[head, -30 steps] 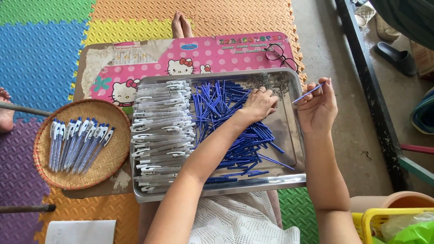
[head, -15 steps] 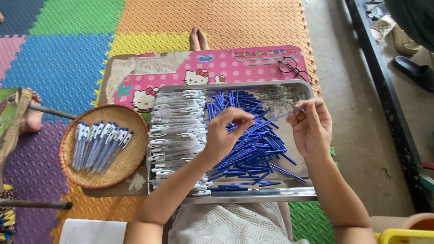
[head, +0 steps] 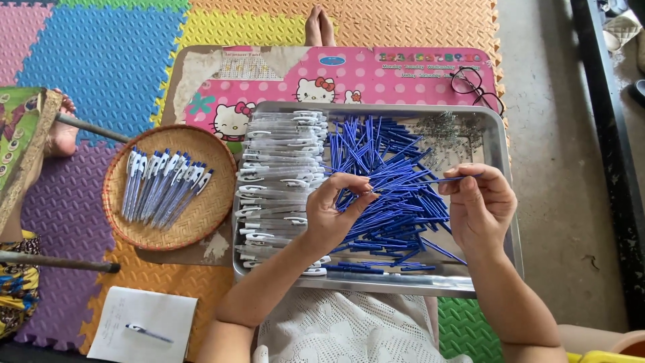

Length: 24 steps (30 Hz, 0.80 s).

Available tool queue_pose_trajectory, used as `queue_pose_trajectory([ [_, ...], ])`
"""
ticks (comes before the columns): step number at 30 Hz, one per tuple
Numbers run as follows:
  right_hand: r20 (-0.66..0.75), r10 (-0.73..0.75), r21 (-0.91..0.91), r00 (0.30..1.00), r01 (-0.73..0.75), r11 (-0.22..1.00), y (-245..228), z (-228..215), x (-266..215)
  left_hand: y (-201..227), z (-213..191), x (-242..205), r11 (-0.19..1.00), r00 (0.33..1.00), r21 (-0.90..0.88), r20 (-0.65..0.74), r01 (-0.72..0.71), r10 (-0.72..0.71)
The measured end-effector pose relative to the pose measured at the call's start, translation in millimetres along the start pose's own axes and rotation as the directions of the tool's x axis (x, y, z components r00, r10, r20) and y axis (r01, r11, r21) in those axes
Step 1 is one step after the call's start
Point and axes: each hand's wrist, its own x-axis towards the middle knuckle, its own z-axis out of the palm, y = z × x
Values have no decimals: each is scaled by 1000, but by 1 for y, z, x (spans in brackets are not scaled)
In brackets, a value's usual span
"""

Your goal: Assembling ballpoint pens by inserting ink refills into barrels and attaching caps.

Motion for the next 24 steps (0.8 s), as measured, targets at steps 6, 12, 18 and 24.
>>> queue_pose_trajectory([
  [6, 39, -18, -47, 999, 19, 999, 0, 8, 0, -1, -1, 0, 1000, 1000, -13, 2, 0, 0],
  [12, 73, -20, -79, 997, 26, 997, 1, 11, -1, -1, -3, 1, 1000, 999, 7, 43, -16, 15],
  [18, 87, 77, -1, 993, -77, 997, 6, 16, -5, 1, -1, 2, 991, 992, 66, 60, -115, 111],
  [24, 126, 385, 151, 914, -402, 903, 31, 23, -20, -1, 2, -1, 990, 989, 31, 69, -136, 134],
])
